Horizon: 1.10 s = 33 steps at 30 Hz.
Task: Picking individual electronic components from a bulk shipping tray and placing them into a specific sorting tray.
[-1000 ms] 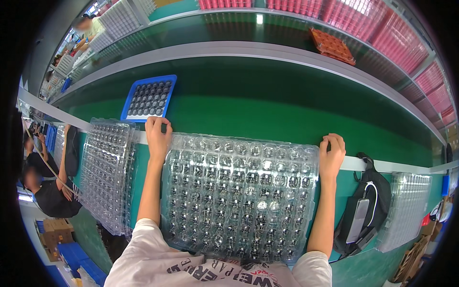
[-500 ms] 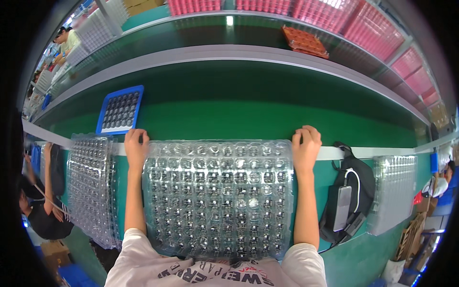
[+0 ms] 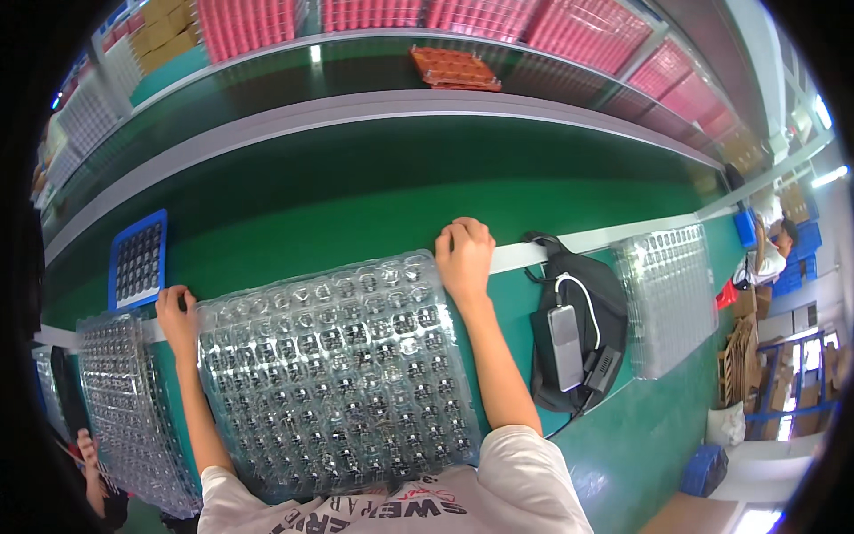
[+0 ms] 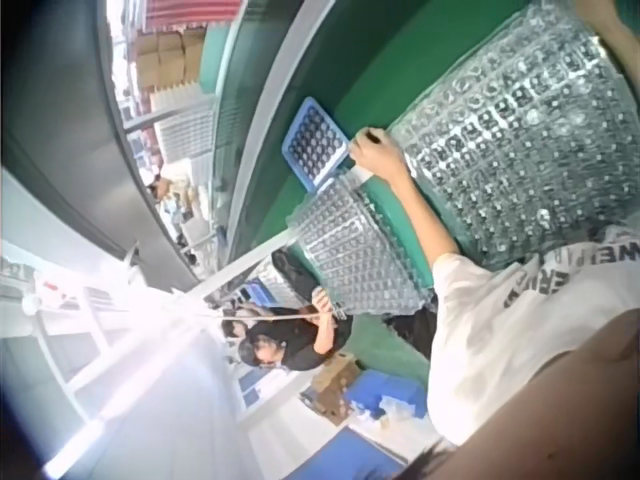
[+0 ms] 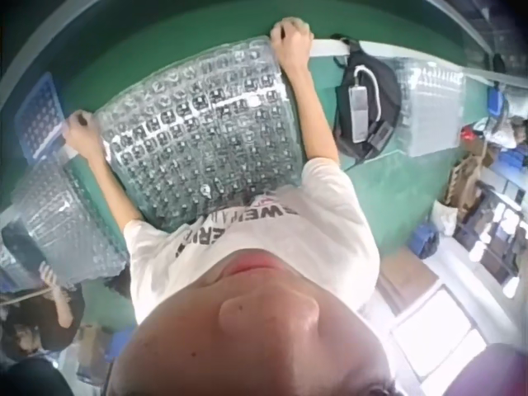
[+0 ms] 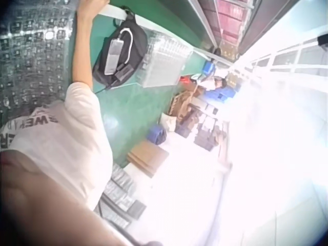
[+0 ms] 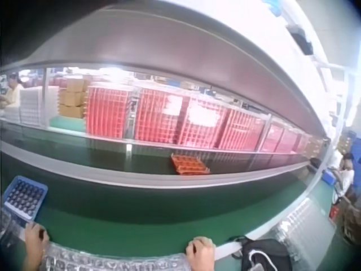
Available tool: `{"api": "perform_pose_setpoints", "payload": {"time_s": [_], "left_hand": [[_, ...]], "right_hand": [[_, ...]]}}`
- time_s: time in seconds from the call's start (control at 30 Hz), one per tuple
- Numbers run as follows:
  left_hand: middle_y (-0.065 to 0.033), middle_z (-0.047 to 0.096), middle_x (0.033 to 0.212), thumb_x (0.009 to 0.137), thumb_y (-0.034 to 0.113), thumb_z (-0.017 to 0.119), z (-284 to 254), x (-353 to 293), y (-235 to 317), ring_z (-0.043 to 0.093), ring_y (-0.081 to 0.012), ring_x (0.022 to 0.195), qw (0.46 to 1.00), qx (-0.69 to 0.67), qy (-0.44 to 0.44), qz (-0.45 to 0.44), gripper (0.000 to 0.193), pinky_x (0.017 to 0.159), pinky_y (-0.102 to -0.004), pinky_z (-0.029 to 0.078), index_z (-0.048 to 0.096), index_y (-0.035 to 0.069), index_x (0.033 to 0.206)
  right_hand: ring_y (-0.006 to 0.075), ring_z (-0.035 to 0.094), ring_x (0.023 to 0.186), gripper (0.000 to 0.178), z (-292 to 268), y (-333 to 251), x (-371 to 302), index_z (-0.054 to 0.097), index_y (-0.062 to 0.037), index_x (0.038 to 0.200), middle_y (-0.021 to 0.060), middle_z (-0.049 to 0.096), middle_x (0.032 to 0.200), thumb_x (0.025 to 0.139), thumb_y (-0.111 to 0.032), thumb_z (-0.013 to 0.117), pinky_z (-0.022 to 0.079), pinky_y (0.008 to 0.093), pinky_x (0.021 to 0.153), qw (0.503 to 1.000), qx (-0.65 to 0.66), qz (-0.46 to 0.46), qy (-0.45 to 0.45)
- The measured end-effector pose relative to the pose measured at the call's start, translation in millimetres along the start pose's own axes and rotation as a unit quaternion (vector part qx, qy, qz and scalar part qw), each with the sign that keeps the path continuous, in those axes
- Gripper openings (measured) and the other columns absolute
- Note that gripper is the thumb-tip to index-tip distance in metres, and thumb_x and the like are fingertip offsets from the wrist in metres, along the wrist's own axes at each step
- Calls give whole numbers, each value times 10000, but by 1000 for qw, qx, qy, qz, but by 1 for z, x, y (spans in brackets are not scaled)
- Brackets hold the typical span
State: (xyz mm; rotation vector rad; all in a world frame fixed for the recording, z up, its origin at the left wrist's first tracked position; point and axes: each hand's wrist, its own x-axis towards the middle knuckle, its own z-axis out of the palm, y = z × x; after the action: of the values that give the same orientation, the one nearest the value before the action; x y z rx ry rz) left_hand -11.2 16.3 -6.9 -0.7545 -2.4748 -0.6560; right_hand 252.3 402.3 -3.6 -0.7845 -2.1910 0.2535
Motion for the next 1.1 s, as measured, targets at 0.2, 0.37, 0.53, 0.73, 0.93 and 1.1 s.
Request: {"api": "perform_pose_setpoints", "payload": {"time_s": [0.2, 0.37, 0.53, 0.73, 0.93, 1.1], "left_hand": [[-136, 569, 924, 808, 92, 590, 2, -1, -6, 528, -343, 869, 1000, 16, -8, 2, 117, 754, -432, 428, 596, 16, 897], [-133, 568, 928, 812, 93, 586, 6, -1, -2, 524, -344, 883, 1000, 11, -17, -3, 120, 761, -433, 427, 595, 18, 905], [-128, 574, 942, 820, 100, 585, 5, -3, -17, 527, -337, 887, 1000, 25, -9, -1, 118, 767, -427, 430, 596, 26, 912], [-120, 579, 956, 822, 97, 588, 11, -4, -19, 528, -333, 885, 1000, 28, -11, -1, 117, 769, -430, 432, 592, 32, 919], [-121, 579, 961, 824, 89, 587, 9, -2, -16, 531, -333, 892, 1000, 28, -13, -2, 118, 775, -429, 434, 589, 26, 924], [-119, 583, 972, 822, 81, 589, 8, -4, -18, 532, -333, 895, 999, 30, -12, -2, 124, 778, -426, 434, 594, 25, 933]], "right_hand": [[292, 572, 893, 111, 0, 0, 0, 646, -7, 775, 111, 636, 894, 799, -98, 587, 423, 422, 825, 999, 27, 20, -38], [307, 583, 865, 99, -3, 2, 0, 645, 3, 792, 128, 640, 894, 795, -80, 590, 454, 415, 771, 1000, 11, 3, -24], [289, 575, 881, 94, 1, -4, 2, 643, -16, 747, 107, 628, 862, 777, -92, 597, 427, 421, 806, 1000, 21, -1, 5], [294, 576, 844, 75, 0, -3, 1, 634, -20, 751, 101, 625, 848, 779, -73, 589, 429, 418, 786, 999, 23, 21, -31], [307, 578, 867, 97, 0, -3, 0, 640, -6, 786, 117, 638, 887, 802, -79, 579, 436, 416, 784, 999, 22, 19, -22], [306, 577, 867, 90, 4, -3, -2, 641, -9, 784, 112, 636, 890, 799, -76, 583, 435, 420, 793, 1000, 25, 8, -7]]}}
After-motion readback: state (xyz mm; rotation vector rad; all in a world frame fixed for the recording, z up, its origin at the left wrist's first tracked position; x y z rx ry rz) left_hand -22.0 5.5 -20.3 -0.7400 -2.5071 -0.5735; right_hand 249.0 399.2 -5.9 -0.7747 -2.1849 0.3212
